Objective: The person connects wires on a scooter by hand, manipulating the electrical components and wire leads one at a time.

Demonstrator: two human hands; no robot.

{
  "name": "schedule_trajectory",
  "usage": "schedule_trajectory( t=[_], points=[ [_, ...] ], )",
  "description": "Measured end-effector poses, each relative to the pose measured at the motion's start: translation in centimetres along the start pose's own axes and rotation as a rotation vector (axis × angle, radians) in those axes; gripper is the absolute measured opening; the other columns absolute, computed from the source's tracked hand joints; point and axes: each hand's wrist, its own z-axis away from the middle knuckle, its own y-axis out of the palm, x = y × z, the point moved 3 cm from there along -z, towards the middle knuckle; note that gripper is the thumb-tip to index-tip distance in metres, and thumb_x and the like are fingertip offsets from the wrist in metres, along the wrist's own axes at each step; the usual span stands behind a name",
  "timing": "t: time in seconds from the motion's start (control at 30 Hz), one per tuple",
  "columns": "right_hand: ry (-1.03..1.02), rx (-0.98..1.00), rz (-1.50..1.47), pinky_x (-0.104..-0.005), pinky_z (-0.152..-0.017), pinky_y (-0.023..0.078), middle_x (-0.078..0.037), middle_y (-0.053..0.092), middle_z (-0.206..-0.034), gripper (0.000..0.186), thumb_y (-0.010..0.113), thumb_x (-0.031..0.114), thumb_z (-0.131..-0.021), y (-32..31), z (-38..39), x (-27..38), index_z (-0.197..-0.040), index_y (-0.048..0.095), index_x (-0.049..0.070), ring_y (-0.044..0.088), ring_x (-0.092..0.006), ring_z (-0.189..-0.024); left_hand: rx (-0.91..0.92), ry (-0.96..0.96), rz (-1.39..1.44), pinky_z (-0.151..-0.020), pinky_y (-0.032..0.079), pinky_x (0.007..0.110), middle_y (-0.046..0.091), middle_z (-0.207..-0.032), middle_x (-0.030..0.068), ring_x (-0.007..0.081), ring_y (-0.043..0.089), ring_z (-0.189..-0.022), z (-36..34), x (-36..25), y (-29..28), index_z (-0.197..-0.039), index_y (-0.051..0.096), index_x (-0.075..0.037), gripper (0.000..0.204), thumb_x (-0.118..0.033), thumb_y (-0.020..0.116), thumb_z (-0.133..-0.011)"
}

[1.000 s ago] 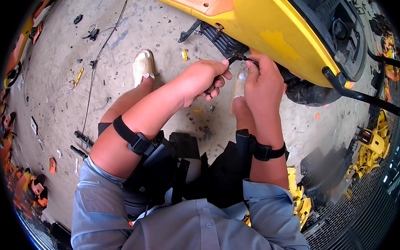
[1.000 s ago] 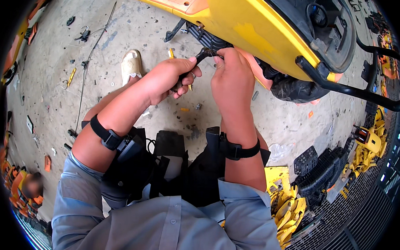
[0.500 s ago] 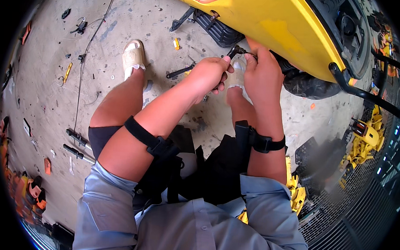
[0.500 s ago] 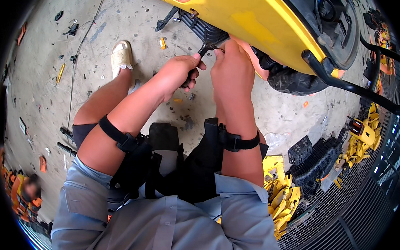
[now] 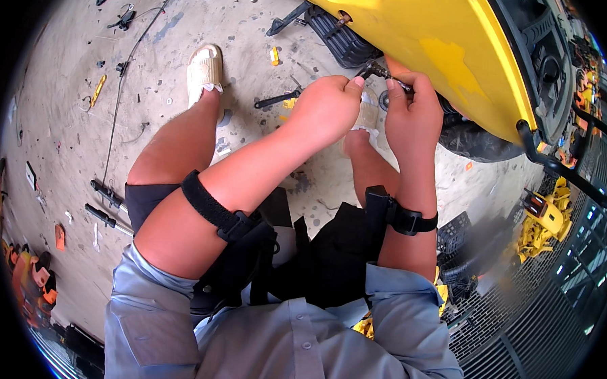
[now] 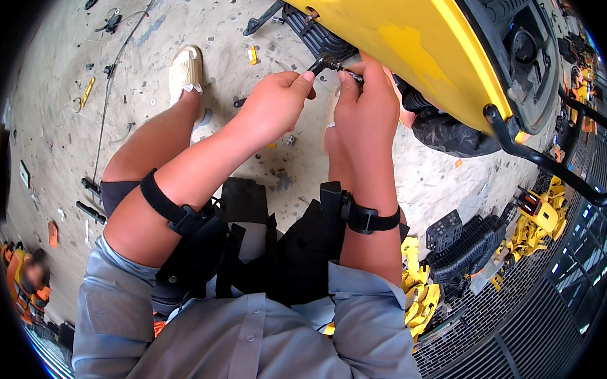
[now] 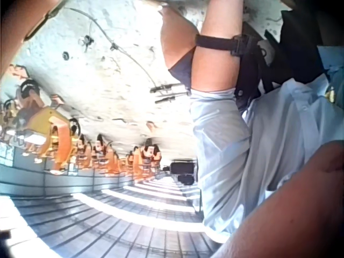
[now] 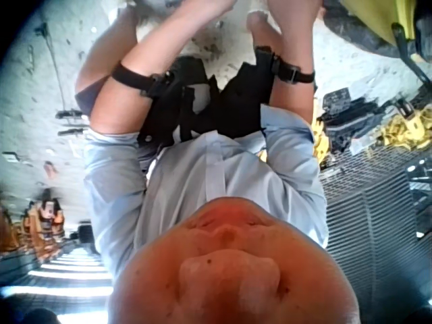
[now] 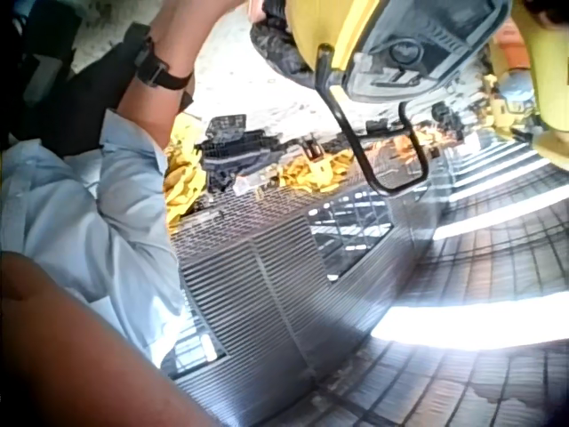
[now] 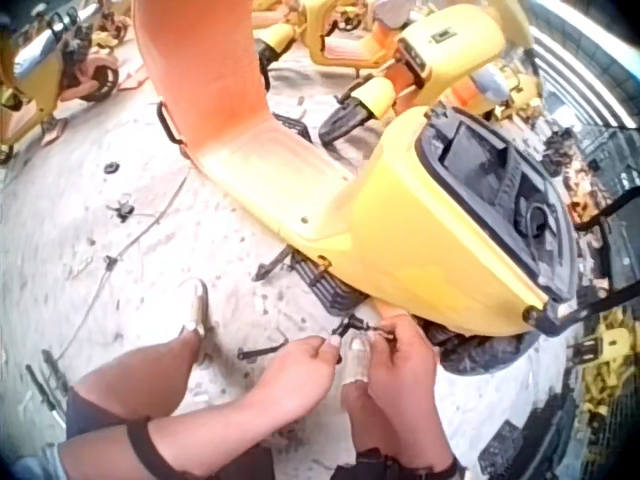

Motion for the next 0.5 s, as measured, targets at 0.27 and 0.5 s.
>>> schedule_trajectory(
  t=[0.27,0.5],
  points=[
    [0.623,0.267,-0.33,-0.0248,-0.057,0.044,-0.003,0.06,-0.071,0.035,0.063,0.025,-0.101,-0.4,-0.4,-0.7,-0.082,0.064,-0.004,0.053,-0.0086,-0.06,-0.074,0.104,-0.131,-0.075,0.05,0.048,0.066,-0.082,0.0228,0.0397,0.063,-0.08,0.9,-1.4,-1.4,-0.092,0.066,0.002,0.045,-0.037,0.046,-0.104],
    [0.077,0.01,-0.183,-0.024,-0.057,0.045,-0.004,0.06,-0.072,0.036,0.063,0.025,-0.101,0.8,0.1,0.3,-0.079,0.064,-0.003,0.053,-0.0084,-0.061,-0.088,0.121,-0.159,-0.082,0.051,0.053,0.068,-0.088,0.0264,0.0456,0.065,-0.09,1.1,-2.2,-1.6,-0.089,0.065,0.004,0.045,-0.034,0.046,-0.103]
  ],
)
